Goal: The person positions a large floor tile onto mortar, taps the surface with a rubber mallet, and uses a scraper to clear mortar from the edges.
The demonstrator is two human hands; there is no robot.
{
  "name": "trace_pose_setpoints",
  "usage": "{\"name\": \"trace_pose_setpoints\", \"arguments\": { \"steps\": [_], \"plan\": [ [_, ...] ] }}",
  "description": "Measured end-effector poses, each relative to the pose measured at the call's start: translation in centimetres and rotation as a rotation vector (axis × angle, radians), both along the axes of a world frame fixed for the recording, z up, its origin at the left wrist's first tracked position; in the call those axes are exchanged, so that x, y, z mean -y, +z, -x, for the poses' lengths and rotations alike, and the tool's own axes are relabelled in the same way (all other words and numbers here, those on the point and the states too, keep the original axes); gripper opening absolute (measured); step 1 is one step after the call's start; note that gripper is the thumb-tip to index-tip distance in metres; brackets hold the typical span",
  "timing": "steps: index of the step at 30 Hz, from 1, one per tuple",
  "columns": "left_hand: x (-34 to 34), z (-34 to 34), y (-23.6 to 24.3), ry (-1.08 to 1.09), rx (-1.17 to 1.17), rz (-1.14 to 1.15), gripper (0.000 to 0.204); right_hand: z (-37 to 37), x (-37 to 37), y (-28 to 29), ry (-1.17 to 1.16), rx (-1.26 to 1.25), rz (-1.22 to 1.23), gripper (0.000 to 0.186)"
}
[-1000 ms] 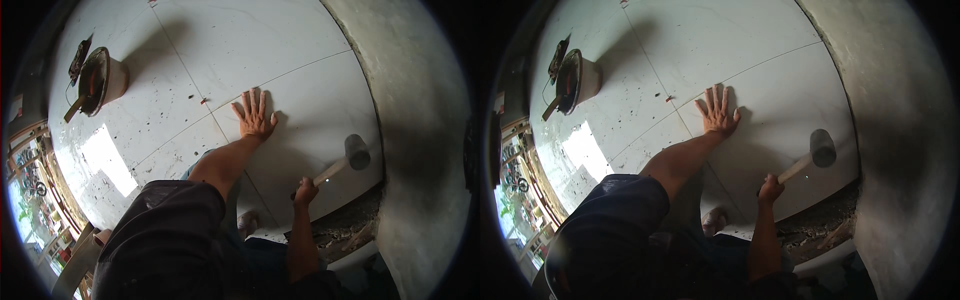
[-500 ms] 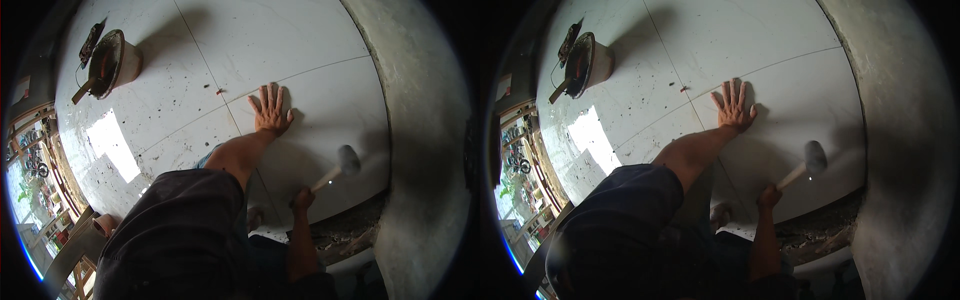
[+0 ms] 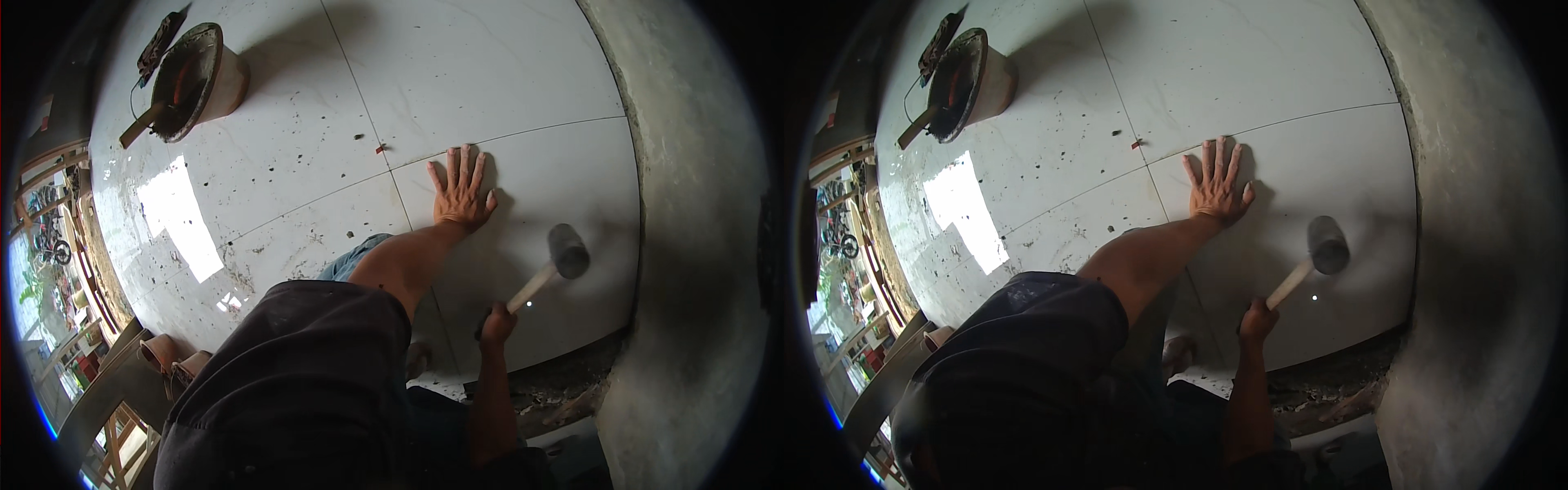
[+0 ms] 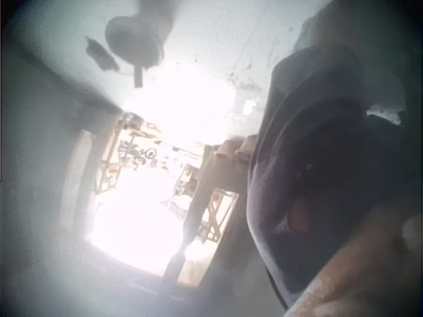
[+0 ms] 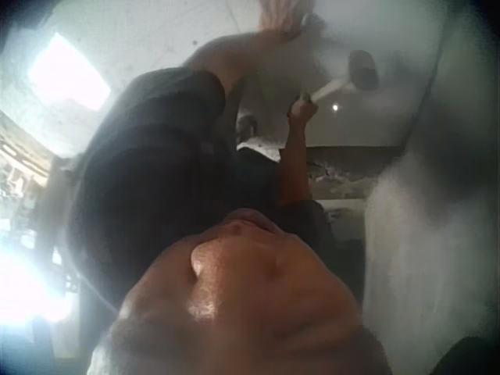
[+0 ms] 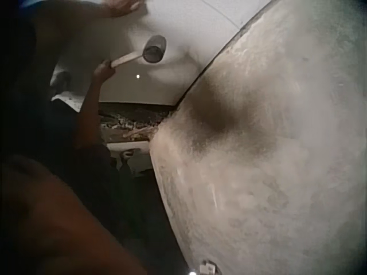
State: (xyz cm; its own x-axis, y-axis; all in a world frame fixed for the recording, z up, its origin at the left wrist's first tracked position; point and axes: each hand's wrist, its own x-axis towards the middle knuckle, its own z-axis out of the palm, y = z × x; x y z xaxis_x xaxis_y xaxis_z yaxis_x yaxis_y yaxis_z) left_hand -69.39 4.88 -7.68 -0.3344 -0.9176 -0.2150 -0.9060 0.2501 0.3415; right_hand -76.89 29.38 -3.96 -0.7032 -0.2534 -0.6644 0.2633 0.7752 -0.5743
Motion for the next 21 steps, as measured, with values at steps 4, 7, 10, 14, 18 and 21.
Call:
{"name": "trace_pose_setpoints", "arguments": {
  "steps": [4, 7, 10, 14, 18, 21],
  "plan": [
    [-0.6, 0.0, 1.4, -0.017, -0.036, 0.002, 0.080, -0.1, 0.1, -2.3, 0.023, -0.184, 0.105, 0.023],
    [1.1, -4.6, -0.3, -0.152, -0.065, -0.098, 0.081, -0.4, 2.6, 1.6, 0.124, -0.022, 0.025, 0.025],
    [1.6, -4.8, 1.3, 0.040, -0.015, -0.022, 0.083, -0.8, -0.5, -0.6, -0.023, -0.131, 0.012, 0.025],
    [1.2, -5.4, 0.6, 0.030, -0.023, -0.048, 0.084, 0.5, -0.5, -0.2, -0.060, 0.027, 0.002, 0.020],
    [1.5, -5.4, 0.2, 0.030, 0.065, -0.055, 0.085, -0.5, 0.6, -1.3, -0.103, -0.125, 0.075, 0.021],
    [1.5, -5.1, 0.6, 0.021, 0.009, -0.095, 0.084, 0.2, 1.1, 0.8, -0.202, 0.051, -0.111, 0.022]
  ]
}}
